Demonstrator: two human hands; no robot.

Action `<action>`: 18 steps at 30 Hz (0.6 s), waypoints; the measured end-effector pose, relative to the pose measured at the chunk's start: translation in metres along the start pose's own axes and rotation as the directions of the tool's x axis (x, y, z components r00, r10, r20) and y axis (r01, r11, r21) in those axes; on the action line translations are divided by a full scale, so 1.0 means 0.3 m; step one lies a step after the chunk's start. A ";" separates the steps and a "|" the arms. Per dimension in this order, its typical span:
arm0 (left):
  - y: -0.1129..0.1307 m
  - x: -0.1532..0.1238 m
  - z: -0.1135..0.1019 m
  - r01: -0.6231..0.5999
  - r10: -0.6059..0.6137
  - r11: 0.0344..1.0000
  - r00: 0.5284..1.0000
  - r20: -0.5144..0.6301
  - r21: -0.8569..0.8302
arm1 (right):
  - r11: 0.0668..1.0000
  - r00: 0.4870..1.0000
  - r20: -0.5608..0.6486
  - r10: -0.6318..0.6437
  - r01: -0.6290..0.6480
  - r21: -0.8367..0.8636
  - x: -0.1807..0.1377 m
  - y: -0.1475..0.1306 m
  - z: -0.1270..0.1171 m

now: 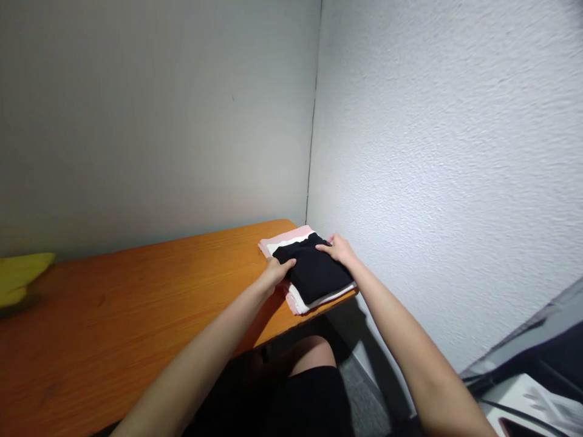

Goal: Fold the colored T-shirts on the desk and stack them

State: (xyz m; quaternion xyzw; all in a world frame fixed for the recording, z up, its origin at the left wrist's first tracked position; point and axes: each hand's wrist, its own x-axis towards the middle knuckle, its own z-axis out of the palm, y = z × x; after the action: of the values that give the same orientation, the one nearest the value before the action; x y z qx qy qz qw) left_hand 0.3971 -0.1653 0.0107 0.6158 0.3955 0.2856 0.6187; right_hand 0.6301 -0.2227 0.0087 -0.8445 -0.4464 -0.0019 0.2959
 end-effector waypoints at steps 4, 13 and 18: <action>-0.035 0.017 -0.001 0.020 -0.019 0.999 0.999 -0.037 0.034 | 0.999 0.998 0.058 0.038 -0.037 -0.013 -0.023 0.030 0.074; 0.037 -0.016 -0.020 -0.169 0.242 0.941 0.941 -0.236 0.292 | 0.942 0.980 -0.049 -0.195 0.173 -0.287 -0.084 -0.049 -0.023; 0.057 -0.110 0.013 -0.581 0.607 0.351 0.738 0.293 0.735 | 0.871 0.903 0.117 -0.413 0.429 -0.239 -0.128 -0.119 0.019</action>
State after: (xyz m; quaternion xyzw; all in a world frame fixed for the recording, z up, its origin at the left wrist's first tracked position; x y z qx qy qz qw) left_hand 0.3853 -0.1938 0.0318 0.9170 0.2376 0.2936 0.1281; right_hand 0.5784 -0.2335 0.0116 -0.7578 -0.6244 -0.0986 0.1615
